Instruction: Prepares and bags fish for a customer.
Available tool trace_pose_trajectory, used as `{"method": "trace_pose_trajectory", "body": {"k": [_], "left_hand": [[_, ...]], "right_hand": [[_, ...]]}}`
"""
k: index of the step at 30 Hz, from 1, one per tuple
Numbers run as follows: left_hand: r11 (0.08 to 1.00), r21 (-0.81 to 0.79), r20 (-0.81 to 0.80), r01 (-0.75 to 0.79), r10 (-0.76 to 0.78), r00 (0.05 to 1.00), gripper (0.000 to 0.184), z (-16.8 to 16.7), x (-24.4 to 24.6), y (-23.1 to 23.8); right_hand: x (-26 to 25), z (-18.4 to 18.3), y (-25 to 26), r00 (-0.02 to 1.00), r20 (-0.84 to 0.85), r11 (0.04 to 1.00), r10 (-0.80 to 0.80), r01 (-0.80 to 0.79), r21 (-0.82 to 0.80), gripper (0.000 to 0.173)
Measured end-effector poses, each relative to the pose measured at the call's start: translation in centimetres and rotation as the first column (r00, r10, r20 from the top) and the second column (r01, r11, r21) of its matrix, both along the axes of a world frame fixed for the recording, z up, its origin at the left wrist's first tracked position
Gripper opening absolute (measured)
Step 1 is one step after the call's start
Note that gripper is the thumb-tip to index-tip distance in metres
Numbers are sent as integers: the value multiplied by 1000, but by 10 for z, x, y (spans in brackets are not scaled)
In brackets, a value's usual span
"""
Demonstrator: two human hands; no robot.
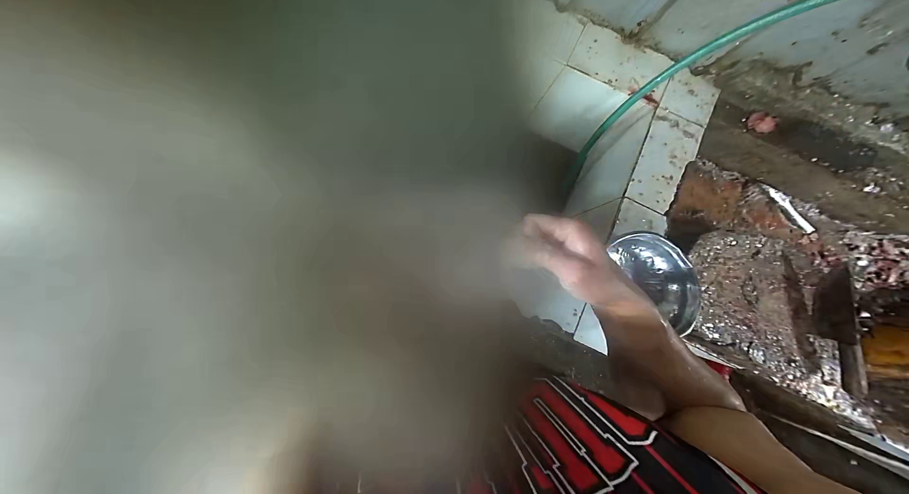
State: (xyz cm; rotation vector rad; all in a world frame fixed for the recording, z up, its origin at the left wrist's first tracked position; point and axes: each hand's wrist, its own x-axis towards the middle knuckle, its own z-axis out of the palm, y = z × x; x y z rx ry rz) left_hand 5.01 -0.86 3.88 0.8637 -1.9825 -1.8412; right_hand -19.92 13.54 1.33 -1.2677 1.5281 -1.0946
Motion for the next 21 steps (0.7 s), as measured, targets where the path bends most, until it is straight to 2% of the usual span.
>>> {"method": "trace_pose_trajectory", "body": {"k": [3, 6, 8, 10, 12, 14, 16, 17, 19, 21], "left_hand": [[994, 38, 31, -99, 98, 995, 16, -46, 16, -14], [981, 123, -40, -152, 158, 987, 15, -65, 21, -24], [967, 204, -162, -155, 190, 968, 25, -65, 15, -25], [969, 211, -224, -132, 179, 958, 34, -68, 12, -26], [984, 150, -240, -98, 132, 962, 42, -81, 14, -27], [992, 113, -295, -53, 84, 952, 46, -94, 12, -25], [992, 123, -327, 11, 30, 945, 52, -89, -8, -22], [996, 85, -318, 42, -13, 948, 59, -86, -18, -19], [988, -130, -215, 85, -112, 970, 68, -86, -37, -10], [921, -382, -73, 80, -116, 991, 60, -92, -50, 2]], "right_hand": [[-11, -33, -9, 997, -29, 972, 72, -64, 224, 27], [-11, -43, -16, 994, 6, 946, 108, -105, 308, 25], [-10, -38, -21, 994, 3, 948, 109, -105, 301, 23], [-14, -36, -28, 994, -11, 946, 110, -101, 309, 24], [-11, -32, -32, 999, 14, 929, 43, -45, 368, 25], [-6, -25, -35, 982, 141, 890, -122, 46, 453, 31], [4, -20, -42, 924, 255, 867, -284, 134, 480, 28], [7, -18, -47, 882, 334, 857, -332, 134, 497, 28], [8, -20, -54, 805, 474, 867, -358, 98, 488, 26], [8, -22, -60, 759, 555, 893, -340, 77, 443, 26]]}}
